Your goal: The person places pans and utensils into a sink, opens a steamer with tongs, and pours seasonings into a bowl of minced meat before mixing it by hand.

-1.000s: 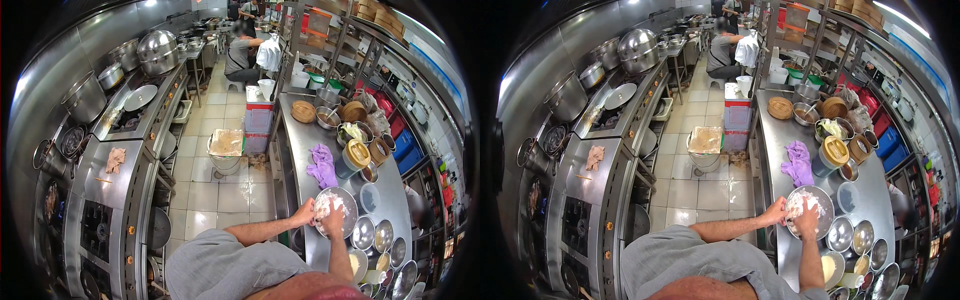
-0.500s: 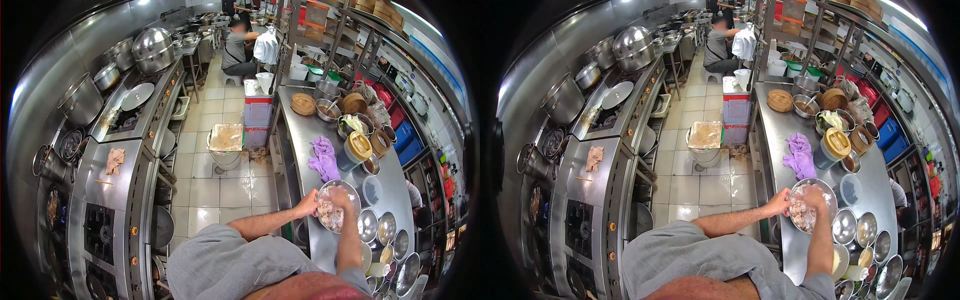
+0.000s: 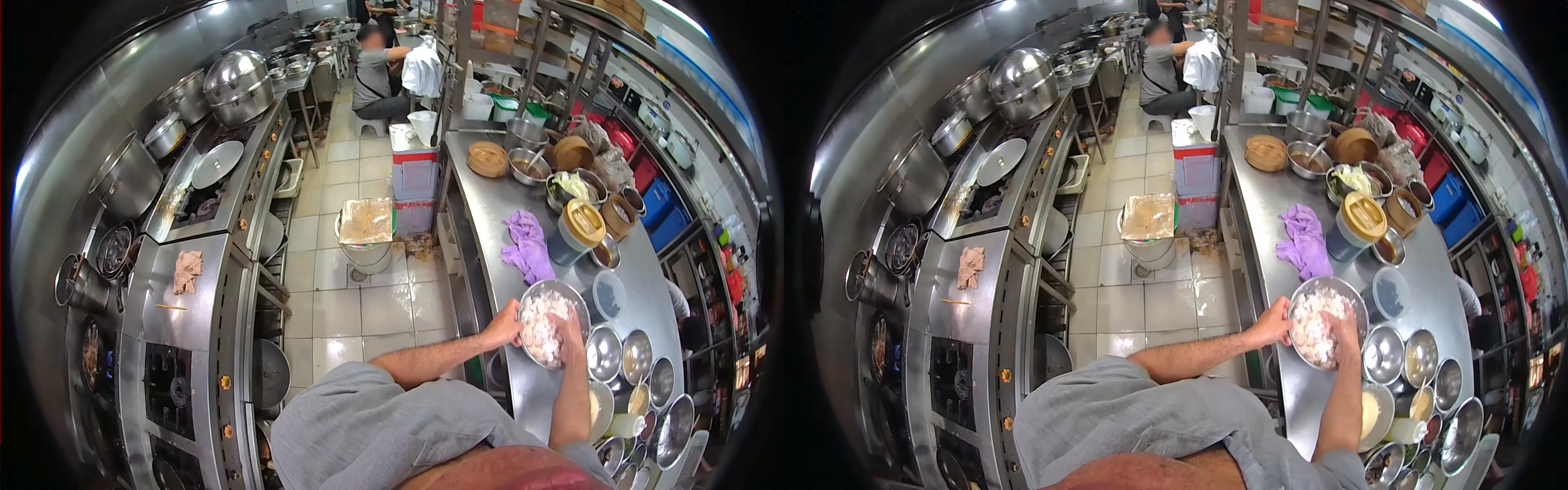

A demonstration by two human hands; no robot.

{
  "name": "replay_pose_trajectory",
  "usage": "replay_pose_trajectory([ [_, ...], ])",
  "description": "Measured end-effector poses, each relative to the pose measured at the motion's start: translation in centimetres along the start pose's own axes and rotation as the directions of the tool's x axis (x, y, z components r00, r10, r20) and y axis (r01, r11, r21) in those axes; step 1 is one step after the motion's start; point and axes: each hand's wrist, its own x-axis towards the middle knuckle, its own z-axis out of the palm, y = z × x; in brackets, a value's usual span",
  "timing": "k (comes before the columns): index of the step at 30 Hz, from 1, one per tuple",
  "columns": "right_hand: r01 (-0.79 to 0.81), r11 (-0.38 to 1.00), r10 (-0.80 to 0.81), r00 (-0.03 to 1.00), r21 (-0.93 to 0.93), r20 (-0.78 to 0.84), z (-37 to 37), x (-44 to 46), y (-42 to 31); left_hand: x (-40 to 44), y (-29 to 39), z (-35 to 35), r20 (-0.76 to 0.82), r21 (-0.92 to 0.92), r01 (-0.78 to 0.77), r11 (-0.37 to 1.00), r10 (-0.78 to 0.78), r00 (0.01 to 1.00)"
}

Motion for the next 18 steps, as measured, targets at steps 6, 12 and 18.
replay_pose_trajectory([
  [6,0.605,0.476,-0.514,0.78,-0.639,0.357,0.3,3.1,1.3,-0.5,1.1,0.1,-0.07,0.044,0.011,0.999,-0.008,0.998],
  [12,0.263,-0.075,-0.32,0.907,-0.962,0.273,2.6,-3.9,2.8,-0.6,-0.3,-0.6,0.015,-0.053,0.013,0.999,-0.012,1.0],
  [18,0.184,0.243,-0.332,0.938,-0.952,0.097,0.1,1.9,2.5,-0.3,0.2,0.3,-0.008,-0.071,-0.008,0.997,0.007,1.0],
])
